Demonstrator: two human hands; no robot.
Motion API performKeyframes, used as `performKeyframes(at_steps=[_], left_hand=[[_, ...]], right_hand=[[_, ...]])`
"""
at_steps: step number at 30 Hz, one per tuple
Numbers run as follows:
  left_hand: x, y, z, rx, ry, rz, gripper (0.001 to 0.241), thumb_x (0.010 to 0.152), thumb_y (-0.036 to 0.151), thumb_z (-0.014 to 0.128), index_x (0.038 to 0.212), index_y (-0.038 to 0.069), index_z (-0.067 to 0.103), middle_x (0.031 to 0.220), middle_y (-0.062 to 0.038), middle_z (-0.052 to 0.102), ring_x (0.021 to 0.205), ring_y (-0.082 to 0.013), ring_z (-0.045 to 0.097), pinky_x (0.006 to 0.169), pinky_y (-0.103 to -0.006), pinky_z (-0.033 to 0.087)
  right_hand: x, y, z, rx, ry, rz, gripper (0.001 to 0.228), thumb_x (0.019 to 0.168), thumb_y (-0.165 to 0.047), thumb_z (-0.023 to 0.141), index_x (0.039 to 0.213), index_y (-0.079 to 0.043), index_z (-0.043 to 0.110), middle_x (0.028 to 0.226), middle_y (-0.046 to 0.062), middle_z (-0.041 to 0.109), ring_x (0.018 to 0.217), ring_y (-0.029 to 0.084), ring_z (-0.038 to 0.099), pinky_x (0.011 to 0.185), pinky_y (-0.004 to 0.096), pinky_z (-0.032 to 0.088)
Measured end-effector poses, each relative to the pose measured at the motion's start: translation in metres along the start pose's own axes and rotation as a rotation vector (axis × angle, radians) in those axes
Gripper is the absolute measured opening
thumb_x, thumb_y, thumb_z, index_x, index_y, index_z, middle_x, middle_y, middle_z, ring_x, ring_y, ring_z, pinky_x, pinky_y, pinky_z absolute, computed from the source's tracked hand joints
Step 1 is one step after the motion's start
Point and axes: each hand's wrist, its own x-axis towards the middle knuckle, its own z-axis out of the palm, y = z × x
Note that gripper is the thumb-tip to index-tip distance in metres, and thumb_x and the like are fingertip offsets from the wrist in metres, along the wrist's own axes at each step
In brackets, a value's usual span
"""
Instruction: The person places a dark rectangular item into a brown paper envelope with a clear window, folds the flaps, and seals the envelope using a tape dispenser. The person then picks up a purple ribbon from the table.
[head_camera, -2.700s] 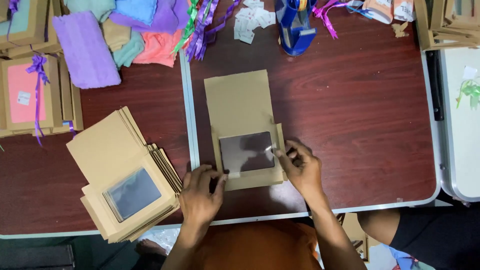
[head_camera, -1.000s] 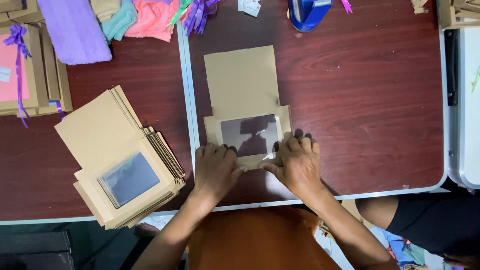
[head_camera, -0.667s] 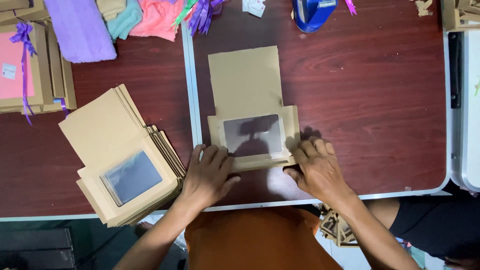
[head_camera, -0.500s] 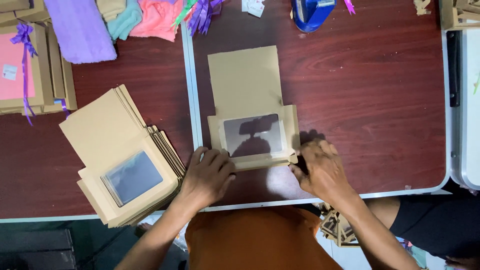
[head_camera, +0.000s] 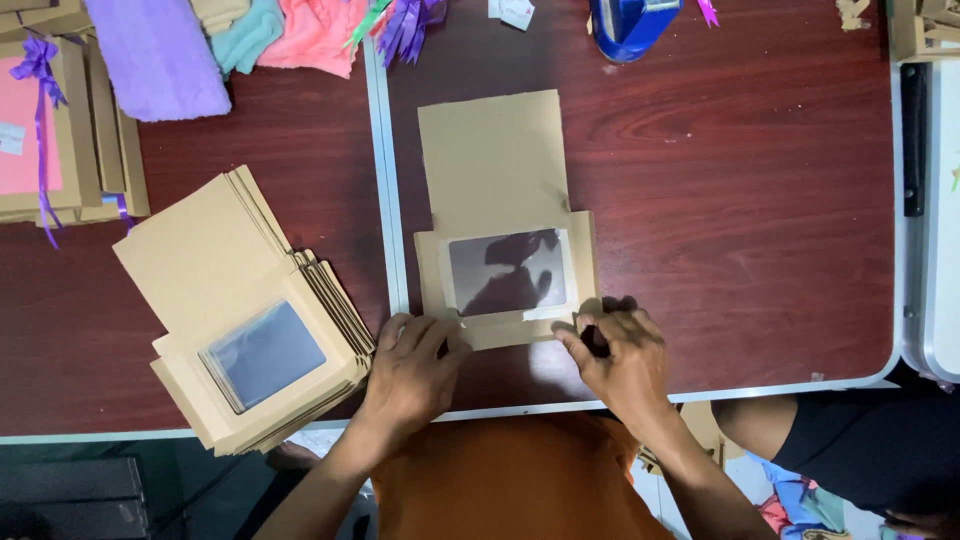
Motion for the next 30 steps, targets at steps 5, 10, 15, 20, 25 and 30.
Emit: performKeyframes(at_steps=[5, 10, 15, 20, 25, 30], left_hand=[[0.013, 0.022, -0.035, 0.099, 0.036, -0.183, 0.009, 0.095, 0.026, 0.068, 0.093, 0.019, 0.073, 0.103, -0.008, 0.066, 0.096, -0.0301, 0.062, 0.083, -0.0457, 0.044], [0.004, 0.034, -0.029, 0.109, 0.064, -0.272, 0.011, 0.099, 0.023, 0.069, 0.105, 0.014, 0.072, 0.106, -0.006, 0.067, 0.094, -0.0261, 0.060, 0.083, -0.0434, 0.043], [0.000, 0.043, -0.021, 0.177, 0.081, -0.358, 0.027, 0.105, 0.033, 0.058, 0.112, 0.010, 0.070, 0.093, 0.000, 0.075, 0.089, -0.0246, 0.063, 0.087, -0.0389, 0.044], [-0.003, 0.041, -0.017, 0.192, 0.049, -0.275, 0.014, 0.101, 0.023, 0.067, 0.110, 0.014, 0.072, 0.111, -0.001, 0.071, 0.094, -0.0260, 0.061, 0.079, -0.0399, 0.043], [0.005, 0.044, -0.024, 0.294, -0.013, -0.207, 0.013, 0.103, 0.021, 0.063, 0.109, 0.012, 0.072, 0.112, -0.001, 0.068, 0.091, -0.0223, 0.059, 0.078, -0.0351, 0.043], [0.004, 0.040, -0.027, 0.188, -0.072, -0.201, 0.017, 0.101, 0.019, 0.065, 0.114, 0.009, 0.071, 0.113, -0.002, 0.068, 0.093, -0.0235, 0.059, 0.078, -0.0364, 0.042]], right_hand=[[-0.007, -0.006, -0.005, -0.056, -0.028, -0.032, 0.032, 0.083, -0.040, 0.084, 0.088, -0.009, 0.074, 0.074, 0.005, 0.068, 0.070, 0.024, 0.066, 0.076, 0.038, 0.051], [-0.007, -0.013, -0.009, -0.077, -0.090, -0.124, 0.037, 0.092, -0.035, 0.077, 0.109, -0.002, 0.075, 0.089, 0.012, 0.076, 0.071, 0.022, 0.060, 0.069, 0.037, 0.046], [-0.005, -0.019, -0.011, -0.066, -0.031, -0.213, 0.025, 0.093, -0.027, 0.079, 0.106, -0.006, 0.077, 0.093, 0.008, 0.070, 0.080, 0.024, 0.057, 0.070, 0.037, 0.046], [-0.004, -0.017, -0.014, -0.092, -0.077, -0.238, 0.040, 0.088, -0.040, 0.082, 0.105, -0.004, 0.077, 0.092, 0.009, 0.068, 0.079, 0.025, 0.056, 0.063, 0.038, 0.047], [-0.007, -0.015, -0.013, -0.108, -0.119, -0.256, 0.040, 0.090, -0.038, 0.081, 0.108, -0.002, 0.077, 0.089, 0.008, 0.067, 0.078, 0.024, 0.055, 0.065, 0.037, 0.045], [-0.004, -0.015, -0.014, -0.084, -0.172, -0.250, 0.038, 0.092, -0.035, 0.077, 0.109, -0.001, 0.076, 0.092, 0.008, 0.071, 0.080, 0.024, 0.058, 0.067, 0.038, 0.048]])
